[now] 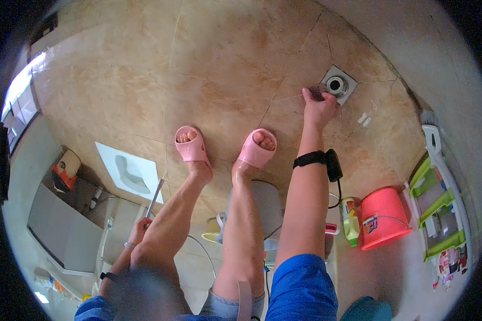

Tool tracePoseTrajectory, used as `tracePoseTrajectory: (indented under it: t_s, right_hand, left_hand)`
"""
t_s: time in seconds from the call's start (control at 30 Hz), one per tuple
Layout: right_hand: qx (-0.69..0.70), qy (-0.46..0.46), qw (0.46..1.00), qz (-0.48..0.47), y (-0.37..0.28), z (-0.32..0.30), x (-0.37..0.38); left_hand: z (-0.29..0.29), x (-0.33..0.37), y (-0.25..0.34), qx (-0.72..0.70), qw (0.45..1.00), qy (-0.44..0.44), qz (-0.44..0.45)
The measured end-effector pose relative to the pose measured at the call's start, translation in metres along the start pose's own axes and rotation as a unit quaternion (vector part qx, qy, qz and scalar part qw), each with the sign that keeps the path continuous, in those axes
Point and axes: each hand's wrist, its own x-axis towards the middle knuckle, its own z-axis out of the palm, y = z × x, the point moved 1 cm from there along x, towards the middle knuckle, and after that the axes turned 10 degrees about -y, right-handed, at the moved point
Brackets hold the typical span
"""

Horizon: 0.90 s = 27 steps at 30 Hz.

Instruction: The person cleans the bathroom floor and fixtures, using a handheld sprayer to rinse the squat toilet, floor, and drain, and then uses a long-handled squeegee to push water toward the drain before rinsing various buckets and basins.

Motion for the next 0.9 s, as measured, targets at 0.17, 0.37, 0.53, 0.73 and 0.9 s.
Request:
tracePoseTrajectory:
  t_s: [0.17, 0.37, 0.53, 0.73, 0.9]
  right_hand:
    - [0.046, -0.047, 0.997, 0.042, -0.008, -0.008, -0.010]
    - [0.076, -0.034, 0.996, 0.033, 0.012, -0.018, 0.021]
    - [0.384, -0.030, 0.910, 0.153, 0.030, -0.017, 0.041]
    - [0.303, -0.027, 0.928, 0.217, 0.058, -0.041, 0.070]
    - [-0.033, 0.049, 0.992, -0.112, 0.013, -0.014, 0.024]
  left_hand:
    - [-0.004, -0.004, 0.001, 0.013, 1.000, -0.002, -0.011]
    - [-0.009, -0.005, 0.001, -0.016, 1.000, -0.003, -0.025]
    - [-0.011, -0.008, -0.003, -0.012, 0.999, 0.003, -0.033]
    - [-0.004, 0.009, 0.030, -0.092, 0.996, -0.002, -0.021]
    - [-0.011, 0.002, 0.019, -0.137, 0.990, 0.024, -0.013]
